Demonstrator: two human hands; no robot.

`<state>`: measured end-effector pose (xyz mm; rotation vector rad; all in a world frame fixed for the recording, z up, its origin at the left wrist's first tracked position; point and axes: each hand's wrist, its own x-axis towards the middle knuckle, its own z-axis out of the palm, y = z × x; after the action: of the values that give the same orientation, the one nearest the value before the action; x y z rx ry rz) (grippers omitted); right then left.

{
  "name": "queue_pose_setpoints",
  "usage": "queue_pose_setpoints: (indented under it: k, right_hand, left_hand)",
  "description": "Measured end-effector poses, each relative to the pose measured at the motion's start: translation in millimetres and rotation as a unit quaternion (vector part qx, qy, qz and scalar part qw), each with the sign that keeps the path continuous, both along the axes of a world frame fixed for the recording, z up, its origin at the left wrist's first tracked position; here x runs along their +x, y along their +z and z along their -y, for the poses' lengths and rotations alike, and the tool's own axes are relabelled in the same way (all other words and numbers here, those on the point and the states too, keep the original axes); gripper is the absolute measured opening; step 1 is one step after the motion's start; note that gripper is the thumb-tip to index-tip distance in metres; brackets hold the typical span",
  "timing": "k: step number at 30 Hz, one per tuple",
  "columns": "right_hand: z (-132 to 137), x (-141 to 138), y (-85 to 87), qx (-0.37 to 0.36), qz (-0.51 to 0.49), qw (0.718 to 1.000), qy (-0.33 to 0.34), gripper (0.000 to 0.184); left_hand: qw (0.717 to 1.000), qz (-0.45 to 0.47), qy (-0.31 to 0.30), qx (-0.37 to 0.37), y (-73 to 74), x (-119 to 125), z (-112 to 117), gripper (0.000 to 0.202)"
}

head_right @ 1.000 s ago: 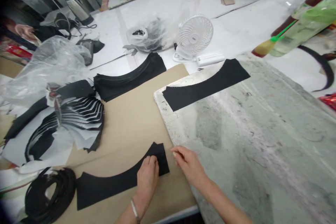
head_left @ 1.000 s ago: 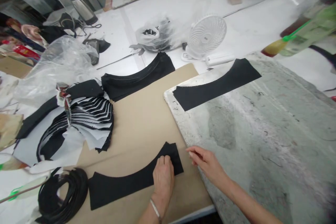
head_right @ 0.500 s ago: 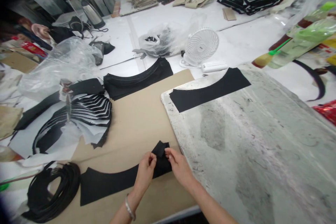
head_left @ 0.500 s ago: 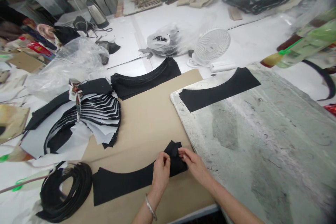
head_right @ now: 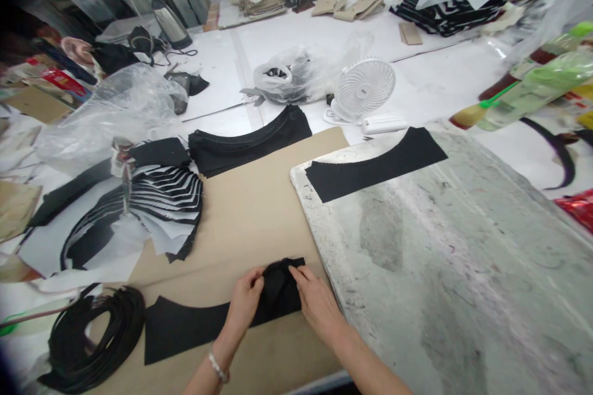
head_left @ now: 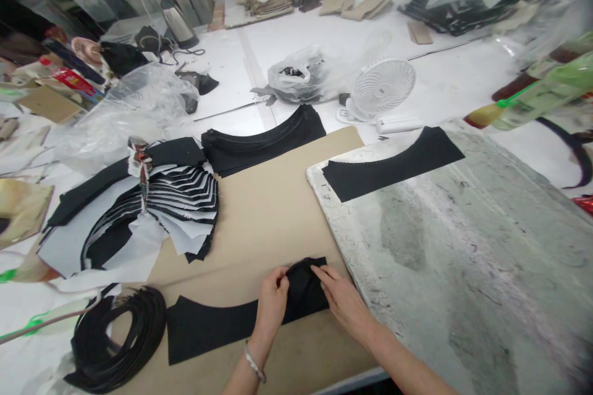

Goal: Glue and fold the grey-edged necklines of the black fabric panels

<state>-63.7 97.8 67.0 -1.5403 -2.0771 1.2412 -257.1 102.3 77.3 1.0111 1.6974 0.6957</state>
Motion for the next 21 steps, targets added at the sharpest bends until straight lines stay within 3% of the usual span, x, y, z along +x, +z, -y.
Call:
queue_pose_setpoints:
  k: [4, 9, 15, 21]
  right_hand:
    - [4, -6, -3.6, 0.052, 0.116, 0.991, 0.035, 0.05]
    - [10, -13, -14.2, 0.124, 0.191, 0.972, 0.063, 0.057]
    - [13, -15, -20.4, 0.178, 0.214, 0.957, 0.085, 0.058]
    - [12, -15, -25.0, 0.211, 0.224, 0.945, 0.111, 0.052]
  left_hand:
    - [0.996, -0.003, 0.088, -0.024, 4.0, -36, -4, 0.019]
    - [0.969, -0.039, 0.241, -0.044, 19.1, -111, 7, 0.018]
    - [0.895, -0.083, 0.434, -0.064, 52.9, -209, 47, 0.015]
    - [0.816, -0.103, 0.564, -0.073, 93.8, -278, 96, 0.015]
